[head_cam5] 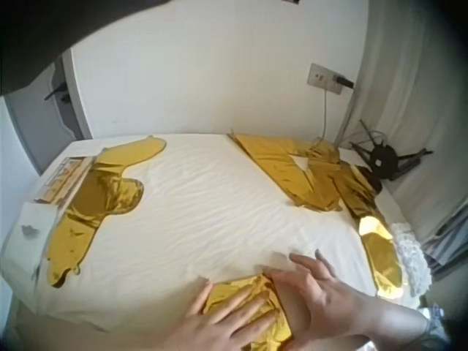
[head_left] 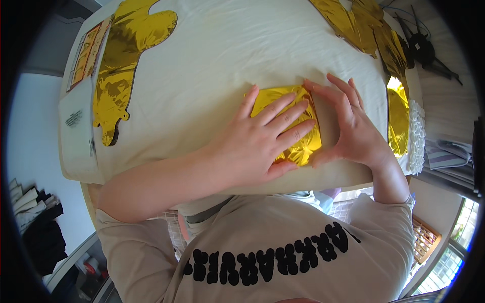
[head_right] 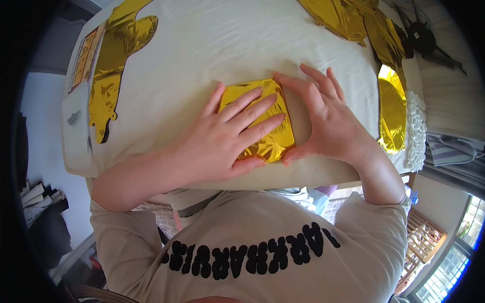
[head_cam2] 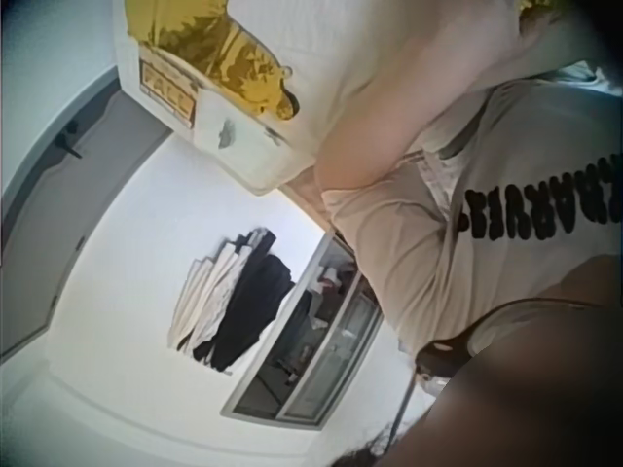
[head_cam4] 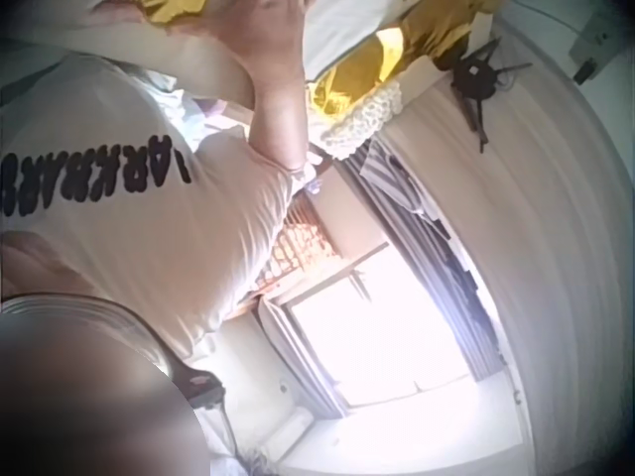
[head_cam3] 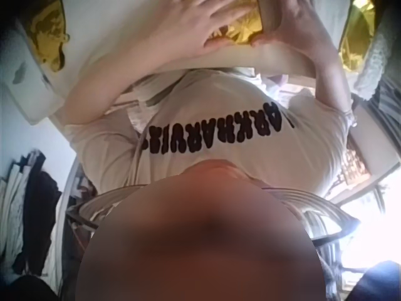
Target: Folding gold foil balloons and placing them into retail packaging with cardboard inserts.
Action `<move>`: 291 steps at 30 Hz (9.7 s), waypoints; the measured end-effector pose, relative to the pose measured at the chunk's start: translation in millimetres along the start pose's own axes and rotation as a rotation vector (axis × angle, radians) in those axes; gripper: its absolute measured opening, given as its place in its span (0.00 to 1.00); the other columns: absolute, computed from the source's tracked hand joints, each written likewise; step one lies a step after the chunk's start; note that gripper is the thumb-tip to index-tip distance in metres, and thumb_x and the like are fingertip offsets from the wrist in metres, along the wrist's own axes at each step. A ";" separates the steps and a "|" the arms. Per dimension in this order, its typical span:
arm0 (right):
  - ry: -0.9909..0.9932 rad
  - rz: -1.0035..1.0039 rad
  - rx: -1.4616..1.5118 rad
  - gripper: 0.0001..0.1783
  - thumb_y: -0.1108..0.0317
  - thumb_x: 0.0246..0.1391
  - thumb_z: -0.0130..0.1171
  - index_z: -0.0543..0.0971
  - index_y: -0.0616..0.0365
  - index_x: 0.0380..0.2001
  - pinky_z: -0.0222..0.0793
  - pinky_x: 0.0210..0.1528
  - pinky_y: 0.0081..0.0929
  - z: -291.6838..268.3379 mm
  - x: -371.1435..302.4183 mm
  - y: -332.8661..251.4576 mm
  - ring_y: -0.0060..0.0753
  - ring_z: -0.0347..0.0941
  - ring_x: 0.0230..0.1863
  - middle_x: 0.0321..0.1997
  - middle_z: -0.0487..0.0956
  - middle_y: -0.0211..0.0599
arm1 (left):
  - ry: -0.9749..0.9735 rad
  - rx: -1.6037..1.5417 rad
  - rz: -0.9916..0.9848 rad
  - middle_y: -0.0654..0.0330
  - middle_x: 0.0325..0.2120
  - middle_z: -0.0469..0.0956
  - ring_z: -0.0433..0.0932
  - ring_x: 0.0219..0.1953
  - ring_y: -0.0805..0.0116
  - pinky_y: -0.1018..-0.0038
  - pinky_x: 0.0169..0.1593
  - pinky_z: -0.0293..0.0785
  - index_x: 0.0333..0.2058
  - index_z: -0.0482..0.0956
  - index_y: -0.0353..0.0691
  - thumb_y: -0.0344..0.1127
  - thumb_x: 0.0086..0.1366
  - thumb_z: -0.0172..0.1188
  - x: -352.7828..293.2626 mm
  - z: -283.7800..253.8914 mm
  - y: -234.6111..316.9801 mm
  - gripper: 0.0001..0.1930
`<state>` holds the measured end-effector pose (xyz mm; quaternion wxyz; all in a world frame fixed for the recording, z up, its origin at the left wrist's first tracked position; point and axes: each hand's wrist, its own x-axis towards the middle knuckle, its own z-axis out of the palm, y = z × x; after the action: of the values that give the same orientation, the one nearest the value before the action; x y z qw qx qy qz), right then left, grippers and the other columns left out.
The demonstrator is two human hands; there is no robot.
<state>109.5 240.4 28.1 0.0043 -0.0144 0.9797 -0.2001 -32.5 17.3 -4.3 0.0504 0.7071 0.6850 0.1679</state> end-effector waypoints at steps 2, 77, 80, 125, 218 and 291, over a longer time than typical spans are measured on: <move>0.000 0.018 -0.002 0.74 0.43 0.16 0.85 0.59 0.47 0.71 0.32 0.80 0.62 -1.1 -1.3 -3.9 0.53 0.49 0.80 0.73 0.68 0.30 | 0.002 -0.013 0.004 0.53 0.73 0.59 0.57 0.74 0.53 0.32 0.70 0.49 0.71 0.65 0.52 0.59 0.67 0.60 -1.4 1.5 -1.9 0.38; 0.468 -0.376 -0.349 0.26 0.70 0.45 0.67 0.85 0.46 0.53 0.71 0.58 0.37 83.3 -74.5 -81.7 0.32 0.76 0.52 0.50 0.81 0.25 | 0.078 0.456 0.013 0.58 0.71 0.63 0.54 0.77 0.58 0.44 0.77 0.44 0.66 0.70 0.52 0.48 0.72 0.50 13.4 2.9 13.5 0.25; 0.463 -0.384 -0.412 0.26 0.69 0.46 0.65 0.84 0.44 0.53 0.70 0.59 0.37 83.4 -75.8 -83.2 0.29 0.75 0.54 0.52 0.80 0.24 | 0.089 0.217 0.036 0.61 0.73 0.60 0.53 0.77 0.60 0.46 0.77 0.46 0.69 0.66 0.53 0.46 0.74 0.52 15.3 18.6 1.2 0.27; 0.460 -0.093 -0.025 0.17 0.73 0.55 0.64 0.82 0.58 0.49 0.67 0.63 0.47 42.2 -87.7 -63.3 0.51 0.77 0.58 0.55 0.83 0.41 | 0.096 0.228 0.015 0.61 0.74 0.58 0.53 0.77 0.57 0.50 0.77 0.47 0.75 0.57 0.59 0.67 0.68 0.55 16.7 26.2 1.5 0.41; -0.104 -0.321 -0.198 0.58 0.36 0.45 0.68 0.60 0.50 0.75 0.36 0.81 0.55 31.3 30.5 -63.5 0.49 0.46 0.82 0.80 0.56 0.43 | 0.444 0.120 -0.744 0.53 0.52 0.83 0.81 0.54 0.54 0.62 0.56 0.77 0.47 0.85 0.42 0.41 0.63 0.68 -108.9 -131.4 -97.4 0.16; -0.074 -0.358 -0.195 0.52 0.28 0.55 0.56 0.60 0.46 0.75 0.37 0.81 0.53 26.8 32.8 -66.4 0.48 0.49 0.81 0.80 0.57 0.39 | 0.367 0.863 -0.763 0.63 0.42 0.86 0.85 0.41 0.58 0.62 0.43 0.83 0.49 0.85 0.59 0.36 0.68 0.57 -197.0 -249.5 -251.7 0.14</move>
<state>78.8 167.9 29.4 0.0032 -0.1961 0.9753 -0.1014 -349.6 -202.3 120.9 -0.3035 0.3275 0.8941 -0.0360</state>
